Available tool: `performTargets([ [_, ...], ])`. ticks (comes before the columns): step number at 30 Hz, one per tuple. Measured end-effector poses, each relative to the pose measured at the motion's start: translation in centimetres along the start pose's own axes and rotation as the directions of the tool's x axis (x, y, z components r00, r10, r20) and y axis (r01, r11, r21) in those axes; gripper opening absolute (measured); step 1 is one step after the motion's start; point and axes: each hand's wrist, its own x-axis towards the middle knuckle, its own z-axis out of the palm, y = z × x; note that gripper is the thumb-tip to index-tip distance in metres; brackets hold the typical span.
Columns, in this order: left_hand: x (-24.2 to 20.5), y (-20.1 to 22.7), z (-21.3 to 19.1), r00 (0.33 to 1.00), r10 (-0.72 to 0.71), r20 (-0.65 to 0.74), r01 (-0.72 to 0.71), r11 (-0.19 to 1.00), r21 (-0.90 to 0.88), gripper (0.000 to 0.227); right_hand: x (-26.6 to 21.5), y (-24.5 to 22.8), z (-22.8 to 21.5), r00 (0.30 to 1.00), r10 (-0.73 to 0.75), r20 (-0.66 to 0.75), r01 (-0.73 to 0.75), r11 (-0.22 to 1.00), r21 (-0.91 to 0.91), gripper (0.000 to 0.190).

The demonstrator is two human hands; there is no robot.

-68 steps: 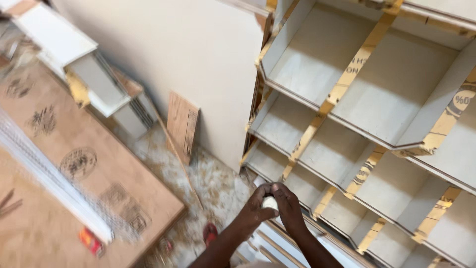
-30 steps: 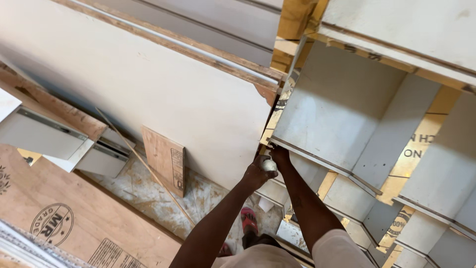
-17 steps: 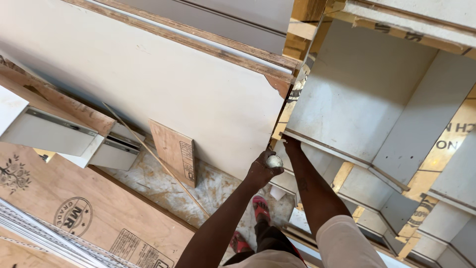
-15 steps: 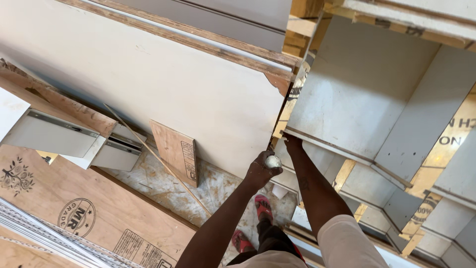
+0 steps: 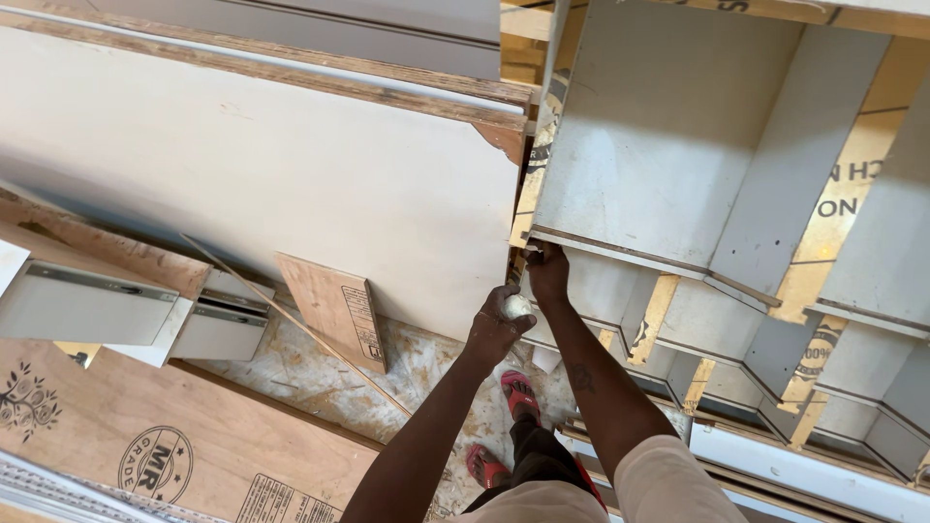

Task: The person applies a white putty-like substance to the seams of wooden cabinetry using their hands. They smooth the material along vertical and horizontal joints, then move to a different section to continue the same process.

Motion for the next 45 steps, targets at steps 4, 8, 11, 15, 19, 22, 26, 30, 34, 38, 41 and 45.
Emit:
performTargets([
  [4,-0.3,-0.2,0.4,0.998,-0.06,0.034,0.061,0.998,-0.011,0.066,-1.6,-1.0,0.1,0.986,-0.169,0.006,0.169,0.985,-0.032,0.028],
  [8,-0.8,-0.6,0.6,0.996,-0.067,0.063,0.073,0.992,-0.098,0.064,-2.1,-1.5,0.6,0.996,-0.079,0.041,0.075,0.994,0.083,0.021],
  [11,-1.6,-0.8,0.0,0.994,0.095,0.061,-0.091,0.994,-0.069,0.059,-2.5,-1.6,0.2,0.998,-0.037,0.049,0.032,0.996,0.089,0.008],
  [15,-1.6,-1.3,0.2,0.998,-0.004,0.056,0.007,0.999,-0.047,0.062,-4.6,-2.0,-3.1,0.997,-0.062,0.044,0.048,0.962,0.269,0.003],
  [19,-1.3,-2.0,1.1,0.997,-0.057,0.05,0.067,0.966,-0.251,0.063,-8.2,-3.6,-7.5,0.984,0.149,0.099,-0.178,0.871,0.457,0.007],
  [22,-0.6,-2.5,1.6,0.984,-0.157,0.079,0.176,0.872,-0.457,0.06,-10.8,-5.8,-10.7,0.951,0.206,0.229,-0.303,0.761,0.574,0.004],
  [26,-1.2,-1.6,1.3,0.964,-0.215,0.155,0.265,0.762,-0.591,0.071,-13.8,-9.2,-13.4,0.917,0.141,0.372,-0.383,0.569,0.728,0.005],
  [30,-2.8,0.3,1.2,0.972,-0.137,0.193,0.228,0.762,-0.606,0.097,-15.1,-11.1,-13.0,0.895,0.209,0.393,-0.428,0.651,0.627,0.013],
  [34,-4.3,1.4,0.9,0.975,-0.07,0.209,0.187,0.764,-0.617,0.102,-16.1,-11.5,-11.6,0.898,0.29,0.332,-0.431,0.733,0.526,0.022],
  [38,-5.7,2.3,0.6,0.986,-0.026,0.164,0.115,0.818,-0.563,0.093,-17.0,-11.2,-10.4,0.911,0.322,0.259,-0.411,0.775,0.481,0.022],
  [41,-6.5,3.1,0.3,0.989,-0.035,0.146,0.097,0.891,-0.443,0.082,-17.3,-10.8,-9.4,0.919,0.33,0.214,-0.392,0.809,0.437,0.022],
  [45,-7.3,3.6,0.8,0.995,0.049,0.085,0.006,0.836,-0.548,0.059,-18.0,-10.2,-8.5,0.922,0.335,0.195,-0.387,0.822,0.418,0.024],
])
